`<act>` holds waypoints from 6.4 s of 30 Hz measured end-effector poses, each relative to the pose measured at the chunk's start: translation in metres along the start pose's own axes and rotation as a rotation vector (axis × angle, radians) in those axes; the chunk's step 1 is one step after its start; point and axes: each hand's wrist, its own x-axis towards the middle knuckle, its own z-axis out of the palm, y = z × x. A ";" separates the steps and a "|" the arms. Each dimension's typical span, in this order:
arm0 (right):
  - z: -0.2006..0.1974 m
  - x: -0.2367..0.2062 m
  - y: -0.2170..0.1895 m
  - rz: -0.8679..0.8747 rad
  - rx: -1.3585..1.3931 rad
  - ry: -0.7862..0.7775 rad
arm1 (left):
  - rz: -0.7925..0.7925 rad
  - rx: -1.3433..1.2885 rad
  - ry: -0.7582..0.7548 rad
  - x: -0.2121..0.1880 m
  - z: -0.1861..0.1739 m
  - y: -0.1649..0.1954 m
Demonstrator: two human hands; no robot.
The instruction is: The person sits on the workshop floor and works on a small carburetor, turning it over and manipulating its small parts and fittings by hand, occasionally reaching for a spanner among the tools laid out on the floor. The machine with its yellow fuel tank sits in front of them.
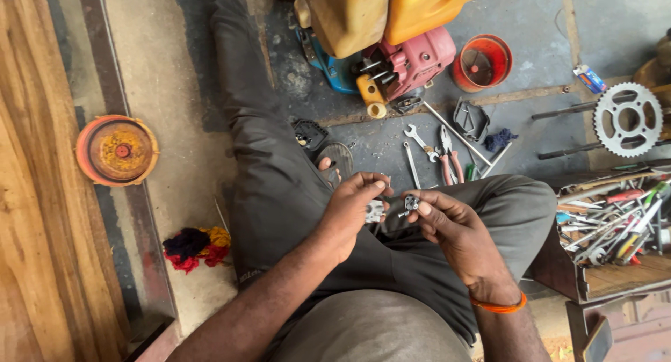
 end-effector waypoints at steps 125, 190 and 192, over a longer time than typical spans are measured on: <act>0.000 0.003 0.003 -0.044 -0.025 0.109 | 0.037 0.352 -0.194 -0.021 0.019 0.024; -0.006 -0.023 -0.013 -0.307 -0.409 -0.007 | -0.021 0.327 -0.042 -0.033 0.030 0.023; -0.004 -0.028 -0.011 -0.295 -0.413 -0.036 | 0.003 0.329 -0.001 -0.032 0.031 0.022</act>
